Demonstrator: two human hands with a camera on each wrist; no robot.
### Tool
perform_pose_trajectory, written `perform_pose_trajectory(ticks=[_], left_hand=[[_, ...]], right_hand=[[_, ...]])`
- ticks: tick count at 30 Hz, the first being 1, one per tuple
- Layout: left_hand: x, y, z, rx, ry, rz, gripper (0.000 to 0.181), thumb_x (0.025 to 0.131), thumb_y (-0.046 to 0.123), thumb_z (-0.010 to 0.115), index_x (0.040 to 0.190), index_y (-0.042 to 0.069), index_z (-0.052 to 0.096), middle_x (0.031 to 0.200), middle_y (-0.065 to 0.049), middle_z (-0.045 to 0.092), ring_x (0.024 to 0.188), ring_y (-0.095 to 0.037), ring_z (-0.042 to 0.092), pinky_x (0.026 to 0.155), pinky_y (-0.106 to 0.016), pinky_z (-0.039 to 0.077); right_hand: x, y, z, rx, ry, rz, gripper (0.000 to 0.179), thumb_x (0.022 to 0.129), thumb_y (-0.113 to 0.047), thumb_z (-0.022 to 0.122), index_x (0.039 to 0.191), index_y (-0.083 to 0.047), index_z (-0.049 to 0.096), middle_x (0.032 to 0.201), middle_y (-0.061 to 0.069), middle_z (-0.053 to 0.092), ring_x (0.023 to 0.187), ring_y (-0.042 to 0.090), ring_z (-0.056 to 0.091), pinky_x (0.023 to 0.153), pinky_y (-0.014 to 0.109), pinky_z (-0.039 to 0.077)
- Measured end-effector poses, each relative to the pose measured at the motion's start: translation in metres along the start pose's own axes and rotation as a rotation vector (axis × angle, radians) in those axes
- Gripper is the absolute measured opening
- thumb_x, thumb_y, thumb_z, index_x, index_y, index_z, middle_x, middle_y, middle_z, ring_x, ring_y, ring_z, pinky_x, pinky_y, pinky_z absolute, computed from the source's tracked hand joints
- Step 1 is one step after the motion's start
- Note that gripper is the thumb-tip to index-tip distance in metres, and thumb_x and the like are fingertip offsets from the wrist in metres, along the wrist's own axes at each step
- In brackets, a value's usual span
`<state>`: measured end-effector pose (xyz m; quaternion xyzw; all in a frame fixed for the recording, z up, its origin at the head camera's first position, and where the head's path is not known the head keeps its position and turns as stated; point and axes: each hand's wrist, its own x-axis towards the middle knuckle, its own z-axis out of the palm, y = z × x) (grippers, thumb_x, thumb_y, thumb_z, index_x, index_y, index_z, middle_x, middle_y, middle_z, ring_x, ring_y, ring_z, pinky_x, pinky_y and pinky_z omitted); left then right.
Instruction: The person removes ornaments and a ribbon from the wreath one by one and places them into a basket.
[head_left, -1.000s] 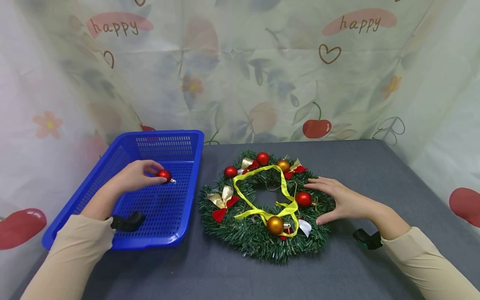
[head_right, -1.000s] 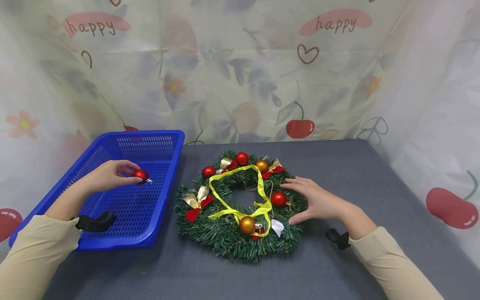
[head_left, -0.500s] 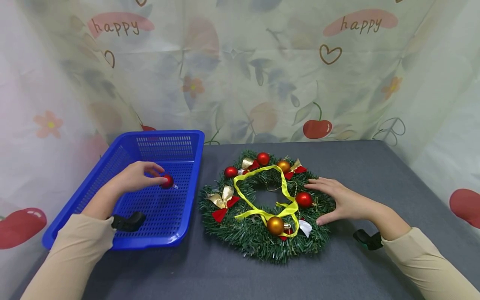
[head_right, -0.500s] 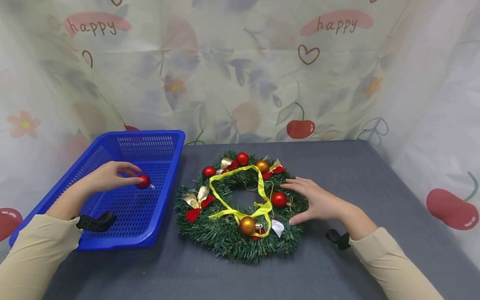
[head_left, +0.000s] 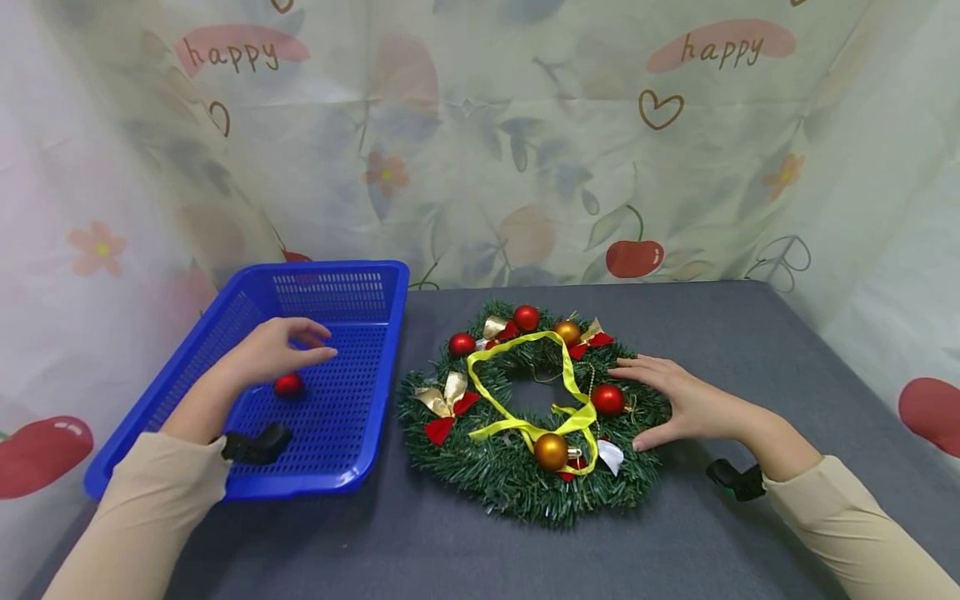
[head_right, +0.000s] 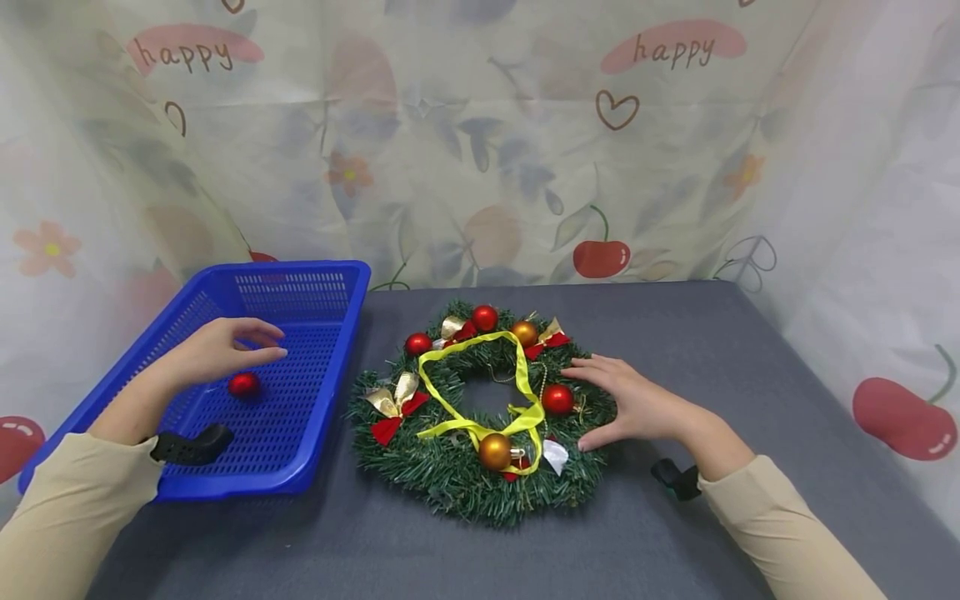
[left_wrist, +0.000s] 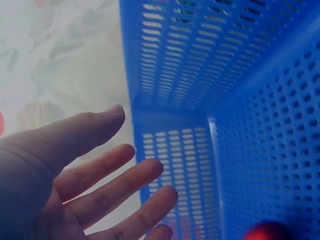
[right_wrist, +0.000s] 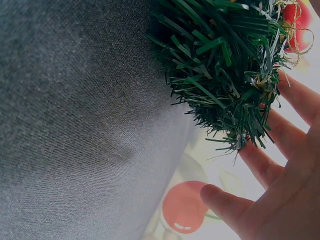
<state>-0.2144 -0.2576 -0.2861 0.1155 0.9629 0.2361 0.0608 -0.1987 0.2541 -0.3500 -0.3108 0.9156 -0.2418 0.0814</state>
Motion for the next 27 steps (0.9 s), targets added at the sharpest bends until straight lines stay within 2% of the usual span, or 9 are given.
perform_pose_trajectory(ticks=[5,13,19,23,27], left_hand=[[-0.006,0.015,-0.003,-0.038,0.021,0.037,0.045,0.091,0.038,0.058,0.122,0.005,0.058,0.115,-0.019,0.064,0.103,-0.037,0.062,0.086,-0.049,0.051],[-0.018,0.060,0.000,-0.073,0.064,0.142,0.039,0.091,0.036,0.059,0.121,0.011,0.060,0.113,-0.013,0.066,0.102,-0.032,0.063,0.082,-0.045,0.053],[-0.026,0.091,0.016,-0.110,0.023,0.253,0.032,0.090,0.027,0.062,0.119,0.014,0.061,0.115,-0.007,0.066,0.100,-0.023,0.064,0.083,-0.040,0.054],[-0.029,0.108,0.030,-0.095,-0.024,0.307,0.030,0.090,0.026,0.063,0.118,0.016,0.062,0.114,-0.002,0.066,0.097,-0.017,0.064,0.082,-0.037,0.053],[-0.030,0.122,0.042,-0.093,-0.077,0.365,0.028,0.090,0.025,0.062,0.116,0.015,0.064,0.113,-0.003,0.067,0.097,-0.017,0.064,0.082,-0.037,0.053]], right_hand=[[-0.001,-0.001,0.000,0.005,-0.003,0.002,0.085,0.070,-0.041,0.079,0.139,-0.010,0.041,0.147,0.022,0.033,0.135,0.050,0.020,0.098,0.073,0.022],[-0.002,-0.001,-0.001,0.008,-0.004,0.016,0.085,0.070,-0.041,0.079,0.140,-0.010,0.041,0.148,0.022,0.032,0.135,0.049,0.020,0.098,0.073,0.022],[-0.002,-0.001,-0.001,0.005,-0.006,0.020,0.085,0.070,-0.042,0.079,0.140,-0.010,0.041,0.148,0.022,0.032,0.135,0.049,0.020,0.098,0.073,0.022],[-0.002,-0.002,0.000,0.000,-0.007,0.023,0.086,0.070,-0.043,0.079,0.140,-0.010,0.041,0.148,0.023,0.031,0.135,0.049,0.019,0.098,0.073,0.022],[-0.001,-0.002,0.000,0.000,-0.008,0.029,0.086,0.070,-0.043,0.079,0.139,-0.009,0.041,0.148,0.023,0.030,0.135,0.049,0.019,0.098,0.073,0.022]])
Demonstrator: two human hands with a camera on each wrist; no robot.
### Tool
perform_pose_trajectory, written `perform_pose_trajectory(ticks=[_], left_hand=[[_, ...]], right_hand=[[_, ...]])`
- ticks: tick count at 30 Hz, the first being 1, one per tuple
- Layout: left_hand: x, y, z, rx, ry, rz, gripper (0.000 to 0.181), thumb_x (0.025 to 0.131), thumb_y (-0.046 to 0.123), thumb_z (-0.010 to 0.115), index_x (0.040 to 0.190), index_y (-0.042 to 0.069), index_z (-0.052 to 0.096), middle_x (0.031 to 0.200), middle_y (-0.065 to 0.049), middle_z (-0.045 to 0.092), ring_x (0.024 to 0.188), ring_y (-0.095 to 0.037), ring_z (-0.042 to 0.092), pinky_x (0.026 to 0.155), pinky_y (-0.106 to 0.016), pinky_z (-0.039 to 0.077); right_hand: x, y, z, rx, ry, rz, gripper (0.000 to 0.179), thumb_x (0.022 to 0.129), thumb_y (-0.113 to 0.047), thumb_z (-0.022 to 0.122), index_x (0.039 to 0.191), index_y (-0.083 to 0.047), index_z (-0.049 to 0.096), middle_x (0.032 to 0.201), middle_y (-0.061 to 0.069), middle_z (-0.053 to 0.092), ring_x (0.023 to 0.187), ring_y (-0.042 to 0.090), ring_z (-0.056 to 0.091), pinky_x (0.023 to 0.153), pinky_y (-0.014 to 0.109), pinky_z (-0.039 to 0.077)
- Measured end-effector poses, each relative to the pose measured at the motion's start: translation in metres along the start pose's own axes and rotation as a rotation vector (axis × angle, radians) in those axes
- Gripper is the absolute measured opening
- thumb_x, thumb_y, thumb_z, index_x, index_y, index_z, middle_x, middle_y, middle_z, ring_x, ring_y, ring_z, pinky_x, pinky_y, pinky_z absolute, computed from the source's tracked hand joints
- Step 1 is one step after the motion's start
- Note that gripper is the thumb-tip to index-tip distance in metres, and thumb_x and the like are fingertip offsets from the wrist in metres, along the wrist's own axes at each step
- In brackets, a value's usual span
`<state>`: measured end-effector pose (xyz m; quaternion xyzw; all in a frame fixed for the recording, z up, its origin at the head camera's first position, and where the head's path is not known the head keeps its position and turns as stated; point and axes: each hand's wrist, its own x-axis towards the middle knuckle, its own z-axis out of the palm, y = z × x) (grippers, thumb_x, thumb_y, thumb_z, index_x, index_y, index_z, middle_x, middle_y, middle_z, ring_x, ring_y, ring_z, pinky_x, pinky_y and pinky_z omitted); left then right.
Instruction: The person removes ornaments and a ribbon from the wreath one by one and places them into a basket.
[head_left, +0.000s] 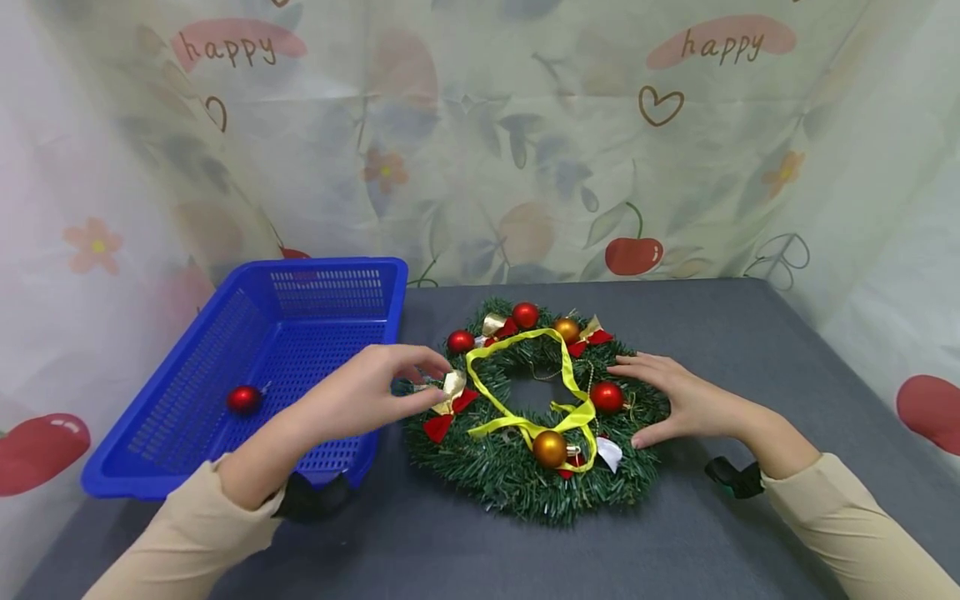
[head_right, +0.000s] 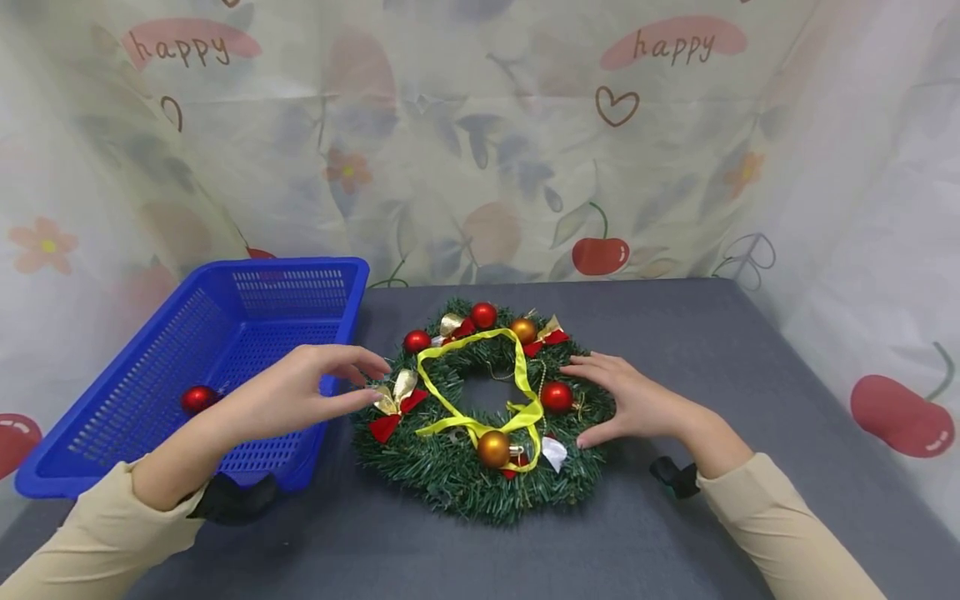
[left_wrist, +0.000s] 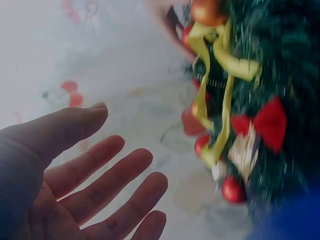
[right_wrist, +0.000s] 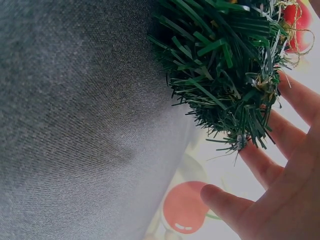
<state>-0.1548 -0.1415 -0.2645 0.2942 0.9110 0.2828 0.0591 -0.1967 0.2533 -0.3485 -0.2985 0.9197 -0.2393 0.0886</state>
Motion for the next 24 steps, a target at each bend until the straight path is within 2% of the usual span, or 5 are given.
perform_pose_trajectory(ticks=[4,9,13,16,24], left_hand=[[0.006,0.006,0.016,-0.024,-0.044,0.078,0.026,0.089,0.025,0.063,0.112,0.013,0.065,0.110,-0.005,0.068,0.096,-0.019,0.065,0.079,-0.034,0.054],[0.014,0.011,0.038,-0.029,-0.098,0.133,0.028,0.090,0.028,0.062,0.113,0.013,0.065,0.109,-0.003,0.068,0.095,-0.018,0.064,0.079,-0.030,0.053],[0.018,0.016,0.055,-0.057,-0.125,0.151,0.033,0.091,0.027,0.061,0.118,0.010,0.063,0.116,-0.004,0.066,0.100,-0.020,0.063,0.085,-0.034,0.052],[0.021,0.020,0.066,-0.066,-0.120,0.158,0.034,0.091,0.027,0.061,0.120,0.010,0.061,0.118,-0.004,0.065,0.103,-0.019,0.063,0.089,-0.033,0.051],[0.025,0.026,0.092,-0.051,-0.083,0.131,0.036,0.088,0.028,0.065,0.122,0.015,0.060,0.117,-0.001,0.062,0.101,-0.015,0.058,0.086,-0.026,0.049]], right_hand=[[0.001,0.000,0.000,-0.002,-0.001,0.002,0.086,0.070,-0.043,0.079,0.139,-0.009,0.042,0.147,0.024,0.031,0.135,0.049,0.019,0.098,0.073,0.022],[0.001,0.000,0.001,-0.005,0.000,-0.004,0.086,0.070,-0.043,0.079,0.139,-0.009,0.042,0.147,0.023,0.031,0.135,0.049,0.019,0.098,0.073,0.022],[0.001,0.000,0.001,-0.002,-0.003,-0.003,0.086,0.070,-0.043,0.079,0.139,-0.009,0.041,0.148,0.024,0.030,0.135,0.050,0.019,0.098,0.073,0.022],[0.001,0.000,0.001,-0.002,-0.003,0.001,0.086,0.070,-0.043,0.079,0.139,-0.009,0.041,0.148,0.024,0.030,0.135,0.050,0.019,0.098,0.073,0.022],[0.001,0.000,0.000,-0.016,0.001,0.008,0.086,0.070,-0.043,0.079,0.139,-0.010,0.042,0.147,0.023,0.031,0.135,0.049,0.020,0.098,0.073,0.022]])
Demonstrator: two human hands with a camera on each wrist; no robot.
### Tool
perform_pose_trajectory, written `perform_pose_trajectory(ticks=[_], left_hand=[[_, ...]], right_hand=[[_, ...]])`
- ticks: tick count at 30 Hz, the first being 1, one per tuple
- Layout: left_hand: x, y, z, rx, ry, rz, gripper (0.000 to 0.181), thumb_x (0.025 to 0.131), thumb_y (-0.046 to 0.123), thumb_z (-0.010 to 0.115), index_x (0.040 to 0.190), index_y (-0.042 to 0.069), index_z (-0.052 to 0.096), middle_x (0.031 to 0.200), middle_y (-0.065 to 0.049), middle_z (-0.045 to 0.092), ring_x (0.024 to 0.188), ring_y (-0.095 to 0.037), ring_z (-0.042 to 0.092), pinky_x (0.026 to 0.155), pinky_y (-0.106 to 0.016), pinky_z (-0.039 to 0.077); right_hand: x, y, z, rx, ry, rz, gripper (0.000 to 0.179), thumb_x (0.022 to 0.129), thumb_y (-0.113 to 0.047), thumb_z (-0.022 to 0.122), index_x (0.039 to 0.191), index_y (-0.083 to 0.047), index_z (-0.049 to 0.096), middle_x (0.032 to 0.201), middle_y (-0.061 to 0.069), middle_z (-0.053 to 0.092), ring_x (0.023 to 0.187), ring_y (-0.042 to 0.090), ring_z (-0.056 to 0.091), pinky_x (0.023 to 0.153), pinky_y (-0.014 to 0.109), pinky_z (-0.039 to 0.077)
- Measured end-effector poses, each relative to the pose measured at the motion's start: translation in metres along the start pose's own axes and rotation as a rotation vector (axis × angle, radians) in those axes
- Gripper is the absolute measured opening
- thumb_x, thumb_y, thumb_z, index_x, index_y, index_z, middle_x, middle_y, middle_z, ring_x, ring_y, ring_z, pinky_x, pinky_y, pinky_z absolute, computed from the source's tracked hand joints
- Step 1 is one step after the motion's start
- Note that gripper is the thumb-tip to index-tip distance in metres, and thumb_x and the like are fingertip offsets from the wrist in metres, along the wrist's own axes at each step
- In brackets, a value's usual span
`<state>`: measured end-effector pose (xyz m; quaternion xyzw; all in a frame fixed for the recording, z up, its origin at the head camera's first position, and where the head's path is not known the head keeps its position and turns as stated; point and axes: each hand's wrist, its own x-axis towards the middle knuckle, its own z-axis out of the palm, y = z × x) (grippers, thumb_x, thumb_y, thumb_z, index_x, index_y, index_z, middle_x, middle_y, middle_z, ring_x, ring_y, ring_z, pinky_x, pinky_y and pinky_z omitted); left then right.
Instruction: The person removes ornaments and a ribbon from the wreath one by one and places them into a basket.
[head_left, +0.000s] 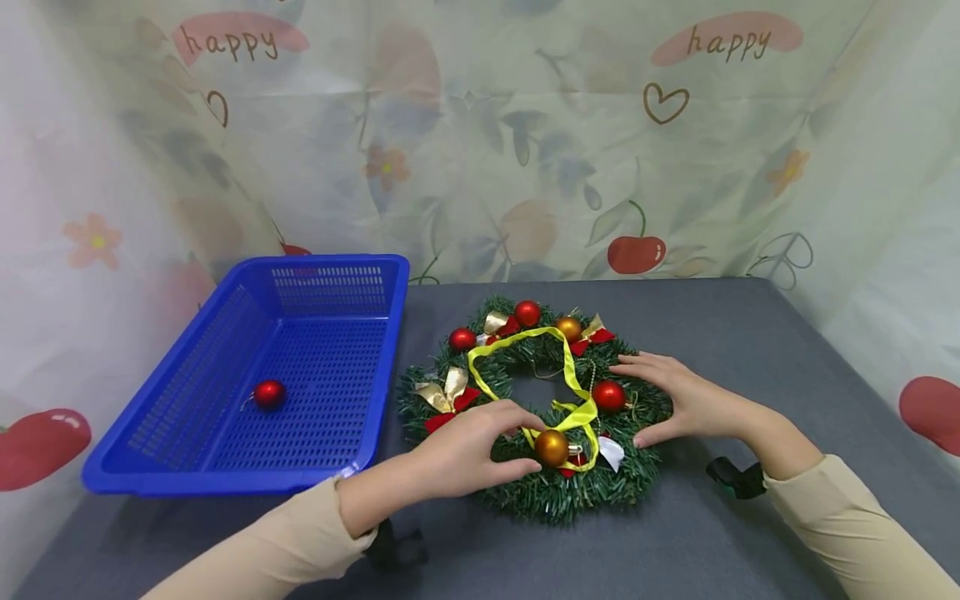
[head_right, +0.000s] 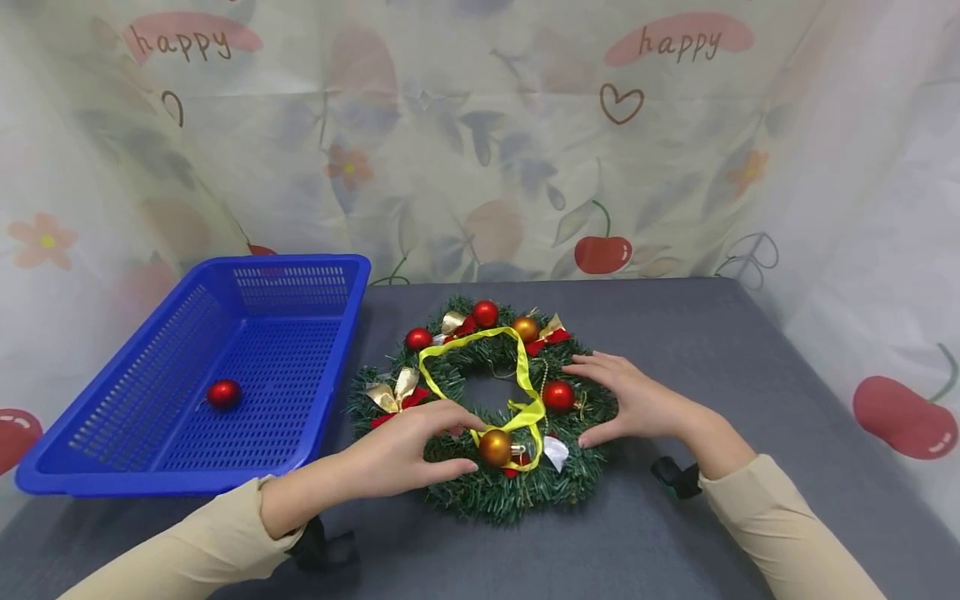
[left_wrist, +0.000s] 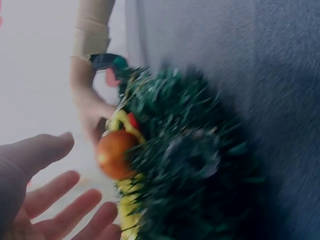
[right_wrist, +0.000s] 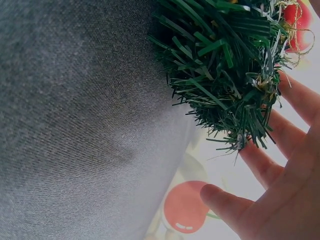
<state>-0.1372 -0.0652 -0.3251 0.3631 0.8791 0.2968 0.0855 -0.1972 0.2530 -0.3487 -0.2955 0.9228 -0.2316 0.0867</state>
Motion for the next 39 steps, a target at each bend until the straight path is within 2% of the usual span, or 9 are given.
perform_pose_trajectory(ticks=[7,14,29,39], left_hand=[[0.009,-0.003,0.018,-0.007,0.055,-0.001,0.039,0.086,0.026,0.068,0.122,0.015,0.059,0.115,0.000,0.060,0.097,-0.014,0.058,0.082,-0.022,0.049],[0.016,-0.007,0.028,0.009,0.065,-0.019,0.039,0.086,0.027,0.068,0.122,0.015,0.059,0.109,0.000,0.060,0.091,-0.012,0.057,0.075,-0.019,0.048],[0.020,-0.009,0.029,0.047,0.070,-0.009,0.035,0.085,0.027,0.069,0.117,0.016,0.062,0.104,0.001,0.063,0.086,-0.009,0.059,0.073,-0.015,0.047],[0.016,-0.007,0.024,0.061,0.084,0.001,0.034,0.084,0.025,0.069,0.116,0.015,0.063,0.105,0.001,0.064,0.089,-0.012,0.060,0.075,-0.018,0.048]], right_hand=[[0.000,-0.001,0.000,0.000,0.002,0.007,0.086,0.069,-0.043,0.079,0.139,-0.009,0.042,0.147,0.023,0.033,0.135,0.048,0.021,0.098,0.073,0.023],[0.000,0.000,0.000,-0.002,0.001,0.009,0.086,0.069,-0.044,0.079,0.139,-0.009,0.042,0.147,0.023,0.033,0.135,0.048,0.021,0.098,0.073,0.023],[-0.001,0.000,0.000,0.004,0.005,0.005,0.086,0.070,-0.043,0.079,0.139,-0.009,0.042,0.147,0.021,0.033,0.135,0.048,0.020,0.098,0.073,0.022],[0.000,0.000,0.000,0.006,0.002,0.012,0.086,0.069,-0.044,0.079,0.139,-0.010,0.042,0.147,0.023,0.031,0.135,0.048,0.020,0.098,0.074,0.022]])
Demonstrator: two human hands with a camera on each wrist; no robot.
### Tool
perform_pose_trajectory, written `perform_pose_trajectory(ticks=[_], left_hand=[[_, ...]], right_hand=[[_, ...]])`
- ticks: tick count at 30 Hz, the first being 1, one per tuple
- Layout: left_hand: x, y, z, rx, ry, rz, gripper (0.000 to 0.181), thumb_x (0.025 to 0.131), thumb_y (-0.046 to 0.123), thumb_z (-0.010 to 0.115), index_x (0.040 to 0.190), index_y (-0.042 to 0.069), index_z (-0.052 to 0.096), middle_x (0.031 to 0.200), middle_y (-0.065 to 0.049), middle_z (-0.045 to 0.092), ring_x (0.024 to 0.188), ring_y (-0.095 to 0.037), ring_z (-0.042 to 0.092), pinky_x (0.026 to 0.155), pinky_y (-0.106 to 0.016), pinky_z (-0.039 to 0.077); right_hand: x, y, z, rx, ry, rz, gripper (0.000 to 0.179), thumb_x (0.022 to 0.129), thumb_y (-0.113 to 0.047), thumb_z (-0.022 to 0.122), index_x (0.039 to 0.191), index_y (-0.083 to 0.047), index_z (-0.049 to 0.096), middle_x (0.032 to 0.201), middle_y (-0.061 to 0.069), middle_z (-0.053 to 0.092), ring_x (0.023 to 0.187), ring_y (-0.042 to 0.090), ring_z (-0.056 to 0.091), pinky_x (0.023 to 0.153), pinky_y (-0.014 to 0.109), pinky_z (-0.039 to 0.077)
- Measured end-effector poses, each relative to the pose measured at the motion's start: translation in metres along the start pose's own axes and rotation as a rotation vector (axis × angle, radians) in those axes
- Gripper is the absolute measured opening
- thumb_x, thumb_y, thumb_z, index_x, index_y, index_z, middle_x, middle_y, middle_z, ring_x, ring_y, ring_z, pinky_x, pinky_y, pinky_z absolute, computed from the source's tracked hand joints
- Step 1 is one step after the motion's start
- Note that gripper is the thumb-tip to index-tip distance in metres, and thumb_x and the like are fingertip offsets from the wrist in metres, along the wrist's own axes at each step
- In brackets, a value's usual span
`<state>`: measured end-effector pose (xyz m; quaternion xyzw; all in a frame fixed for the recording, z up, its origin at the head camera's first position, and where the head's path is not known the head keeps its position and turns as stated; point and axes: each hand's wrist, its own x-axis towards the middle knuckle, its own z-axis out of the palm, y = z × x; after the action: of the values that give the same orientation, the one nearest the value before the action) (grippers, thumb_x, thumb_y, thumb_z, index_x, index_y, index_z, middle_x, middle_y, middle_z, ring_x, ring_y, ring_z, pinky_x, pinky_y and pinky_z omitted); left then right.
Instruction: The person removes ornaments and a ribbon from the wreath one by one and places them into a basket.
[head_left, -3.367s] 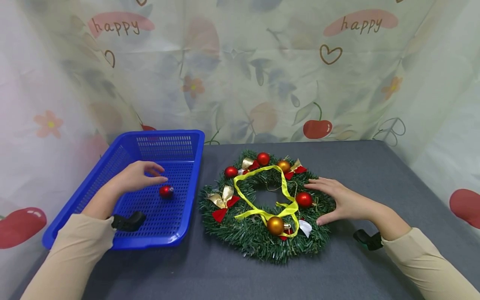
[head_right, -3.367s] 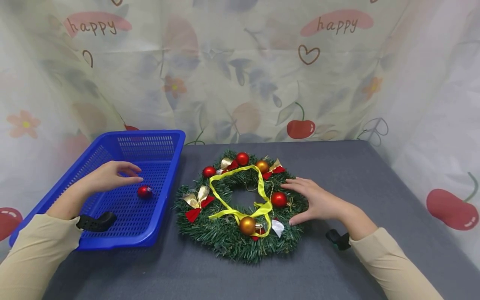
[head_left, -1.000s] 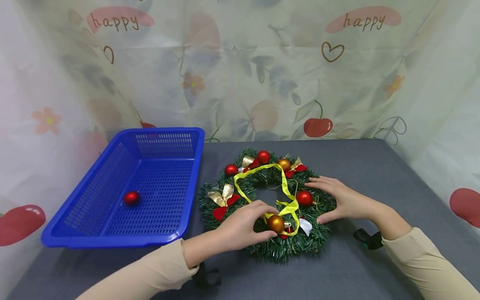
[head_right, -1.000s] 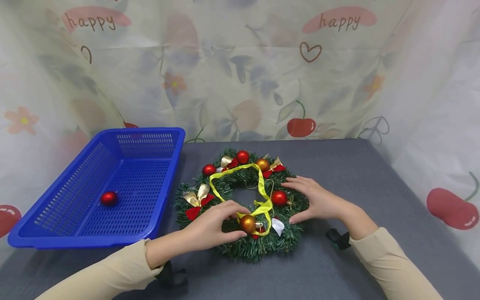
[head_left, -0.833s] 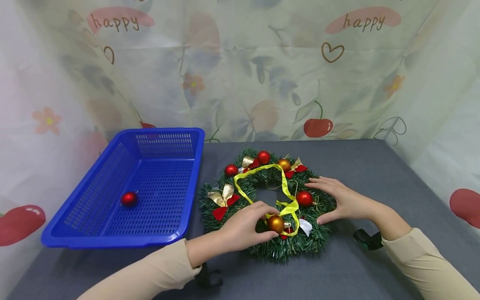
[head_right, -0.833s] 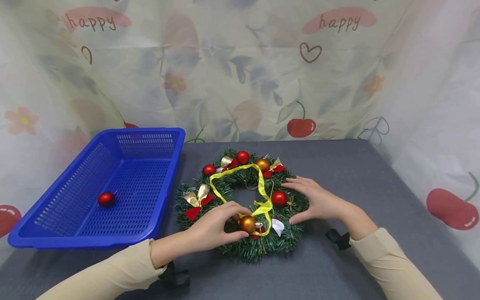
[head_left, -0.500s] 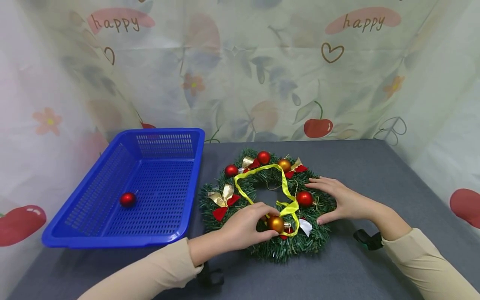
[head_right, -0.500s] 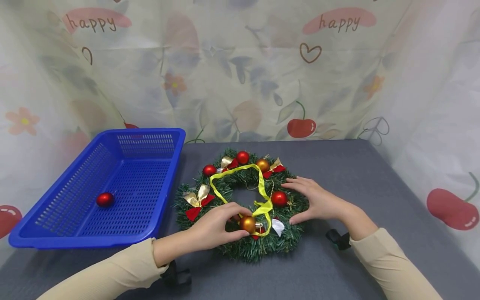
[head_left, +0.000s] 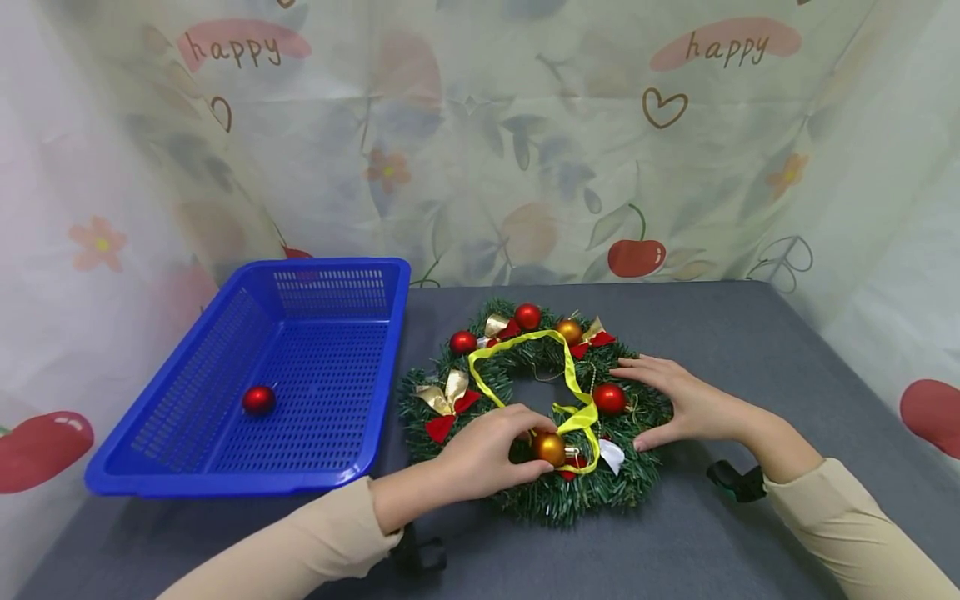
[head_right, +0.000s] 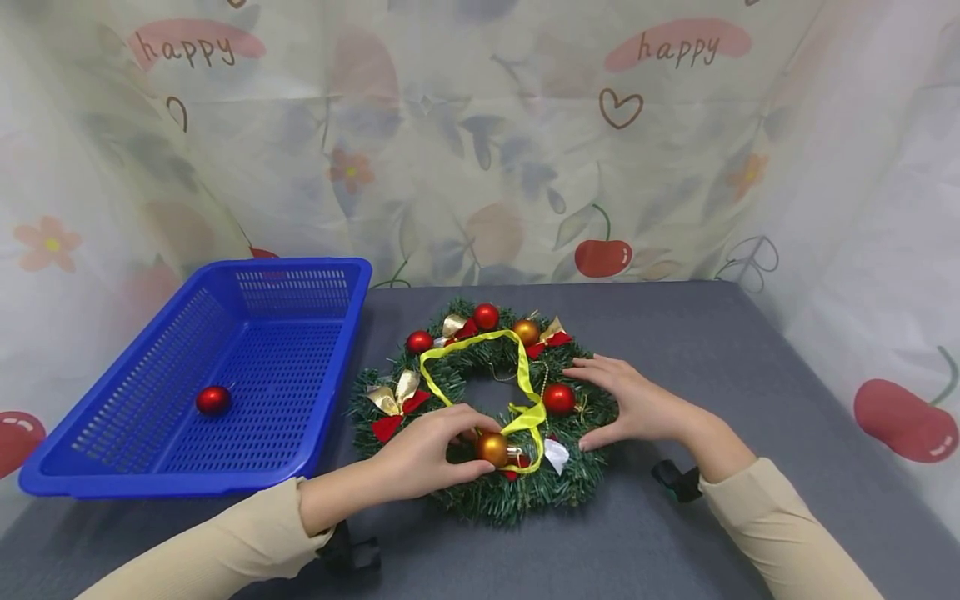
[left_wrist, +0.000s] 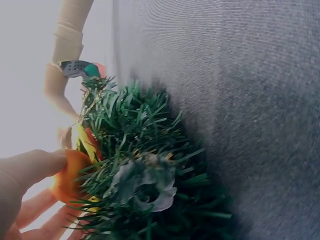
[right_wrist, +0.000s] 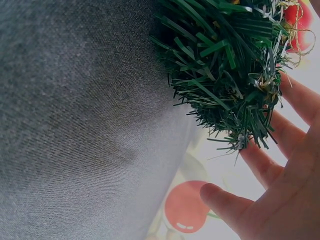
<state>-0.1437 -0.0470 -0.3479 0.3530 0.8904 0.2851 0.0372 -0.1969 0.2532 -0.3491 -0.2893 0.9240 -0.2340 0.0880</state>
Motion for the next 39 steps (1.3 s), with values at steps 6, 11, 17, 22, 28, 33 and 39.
perform_pose_trajectory(ticks=[6,11,17,22,28,33,39], left_hand=[[-0.005,0.002,-0.008,0.022,0.033,0.011,0.034,0.084,0.025,0.070,0.116,0.015,0.063,0.106,0.001,0.064,0.092,-0.014,0.060,0.079,-0.022,0.050],[-0.009,0.002,-0.014,0.030,0.054,0.008,0.034,0.084,0.024,0.070,0.116,0.015,0.063,0.106,0.000,0.065,0.092,-0.014,0.060,0.079,-0.023,0.051],[-0.012,0.001,-0.018,0.033,0.055,0.004,0.035,0.084,0.025,0.070,0.117,0.014,0.063,0.106,0.000,0.065,0.092,-0.014,0.061,0.078,-0.023,0.051],[-0.014,0.002,-0.021,0.044,0.052,-0.010,0.036,0.084,0.027,0.070,0.117,0.015,0.063,0.106,0.001,0.065,0.093,-0.014,0.062,0.080,-0.023,0.052],[-0.017,0.001,-0.024,0.070,0.064,-0.006,0.035,0.084,0.026,0.070,0.116,0.014,0.063,0.107,0.000,0.065,0.094,-0.014,0.062,0.080,-0.026,0.052],[-0.019,0.000,-0.028,0.088,0.078,0.002,0.034,0.084,0.024,0.070,0.116,0.013,0.063,0.108,-0.001,0.066,0.096,-0.015,0.062,0.082,-0.028,0.052],[-0.022,-0.001,-0.032,0.091,0.082,-0.006,0.034,0.084,0.024,0.070,0.115,0.014,0.064,0.106,-0.001,0.066,0.094,-0.015,0.063,0.080,-0.028,0.052]], right_hand=[[0.000,0.000,0.000,-0.003,0.002,-0.006,0.086,0.069,-0.044,0.079,0.139,-0.010,0.042,0.148,0.022,0.032,0.135,0.048,0.021,0.098,0.073,0.023],[0.000,0.000,-0.001,-0.004,0.001,-0.007,0.086,0.069,-0.044,0.079,0.139,-0.010,0.042,0.148,0.021,0.032,0.136,0.048,0.020,0.098,0.073,0.022],[0.001,0.000,-0.001,-0.005,-0.001,-0.007,0.087,0.069,-0.044,0.079,0.140,-0.009,0.041,0.148,0.021,0.032,0.136,0.048,0.019,0.098,0.073,0.021],[0.001,0.000,-0.001,-0.005,0.000,-0.009,0.087,0.069,-0.044,0.079,0.140,-0.009,0.041,0.148,0.021,0.032,0.136,0.048,0.020,0.098,0.073,0.022],[0.001,-0.001,-0.001,-0.002,-0.006,-0.003,0.087,0.070,-0.044,0.079,0.140,-0.009,0.041,0.148,0.021,0.031,0.135,0.048,0.020,0.098,0.073,0.023],[0.001,-0.001,-0.001,-0.003,-0.006,-0.003,0.087,0.069,-0.044,0.079,0.140,-0.009,0.041,0.148,0.021,0.032,0.135,0.048,0.020,0.098,0.073,0.022],[0.000,0.000,-0.001,0.003,-0.004,-0.006,0.086,0.070,-0.044,0.079,0.139,-0.010,0.041,0.148,0.022,0.031,0.135,0.048,0.020,0.098,0.073,0.023]])
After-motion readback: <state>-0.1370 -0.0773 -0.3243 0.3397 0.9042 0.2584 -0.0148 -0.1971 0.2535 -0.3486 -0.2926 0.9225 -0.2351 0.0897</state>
